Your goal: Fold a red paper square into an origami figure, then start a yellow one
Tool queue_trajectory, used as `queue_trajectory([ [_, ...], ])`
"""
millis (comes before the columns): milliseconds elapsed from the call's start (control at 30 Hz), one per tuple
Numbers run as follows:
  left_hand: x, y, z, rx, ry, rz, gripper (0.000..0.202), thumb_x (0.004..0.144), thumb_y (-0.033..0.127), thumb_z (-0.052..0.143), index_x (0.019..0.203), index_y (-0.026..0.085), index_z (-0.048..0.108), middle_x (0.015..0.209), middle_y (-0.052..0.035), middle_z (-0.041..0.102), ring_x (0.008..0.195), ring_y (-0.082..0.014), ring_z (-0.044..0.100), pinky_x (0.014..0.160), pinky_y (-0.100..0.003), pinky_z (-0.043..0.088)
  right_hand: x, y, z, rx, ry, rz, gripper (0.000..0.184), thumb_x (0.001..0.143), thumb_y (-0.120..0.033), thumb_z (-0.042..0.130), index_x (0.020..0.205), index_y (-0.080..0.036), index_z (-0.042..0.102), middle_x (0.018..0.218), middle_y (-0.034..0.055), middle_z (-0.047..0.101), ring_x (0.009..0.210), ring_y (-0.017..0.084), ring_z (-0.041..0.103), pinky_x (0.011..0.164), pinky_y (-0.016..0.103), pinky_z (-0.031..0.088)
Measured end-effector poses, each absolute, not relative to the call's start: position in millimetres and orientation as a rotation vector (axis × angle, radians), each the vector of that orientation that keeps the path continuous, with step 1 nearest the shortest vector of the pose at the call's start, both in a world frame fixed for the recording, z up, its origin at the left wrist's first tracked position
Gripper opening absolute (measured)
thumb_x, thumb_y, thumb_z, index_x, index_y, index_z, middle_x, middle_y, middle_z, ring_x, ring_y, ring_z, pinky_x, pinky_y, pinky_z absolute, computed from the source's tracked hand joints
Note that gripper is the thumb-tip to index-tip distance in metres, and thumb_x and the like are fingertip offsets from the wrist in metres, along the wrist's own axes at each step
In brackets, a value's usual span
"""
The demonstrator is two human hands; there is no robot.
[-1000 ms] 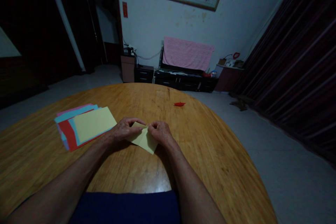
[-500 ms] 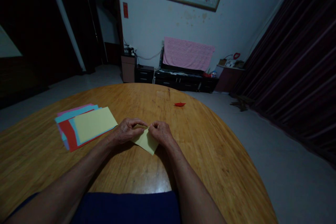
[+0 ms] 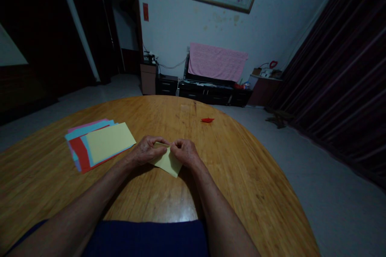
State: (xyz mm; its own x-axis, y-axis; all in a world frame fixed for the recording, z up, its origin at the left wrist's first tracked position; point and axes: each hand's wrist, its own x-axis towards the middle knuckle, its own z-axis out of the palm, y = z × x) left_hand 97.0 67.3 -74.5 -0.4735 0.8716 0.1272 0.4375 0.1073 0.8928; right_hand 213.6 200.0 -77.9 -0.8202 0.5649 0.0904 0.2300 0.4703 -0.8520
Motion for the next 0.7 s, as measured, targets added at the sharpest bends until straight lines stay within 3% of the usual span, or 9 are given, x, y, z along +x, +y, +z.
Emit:
queue_trajectory([
  [467, 103, 65, -64, 1.336, 2.027, 1.322, 0.029, 0.075, 0.027, 0.055, 0.091, 0.013, 0.074, 0.067, -0.0019, 0.064, 0.059, -0.0109, 0.053, 0.053, -0.021, 0.038, 214, 199, -75, -0.683, -2.329, 1.351, 0.017, 0.074, -0.027, 0.054, 0.065, -0.015, 0.062, 0.058, -0.0005, 0.055, 0.052, 0.010, 0.047, 0.048, 0.020, 0.033],
  [700, 102, 67, -67, 1.438, 2.100, 1.346, 0.024, 0.075, 0.022, 0.055, 0.086, 0.016, 0.075, 0.081, -0.0045, 0.071, 0.069, -0.0132, 0.061, 0.061, -0.022, 0.043, 215, 198, -75, -0.747, -2.328, 1.362, 0.013, 0.074, -0.023, 0.056, 0.064, -0.015, 0.061, 0.057, -0.0004, 0.054, 0.052, 0.010, 0.047, 0.047, 0.020, 0.034],
])
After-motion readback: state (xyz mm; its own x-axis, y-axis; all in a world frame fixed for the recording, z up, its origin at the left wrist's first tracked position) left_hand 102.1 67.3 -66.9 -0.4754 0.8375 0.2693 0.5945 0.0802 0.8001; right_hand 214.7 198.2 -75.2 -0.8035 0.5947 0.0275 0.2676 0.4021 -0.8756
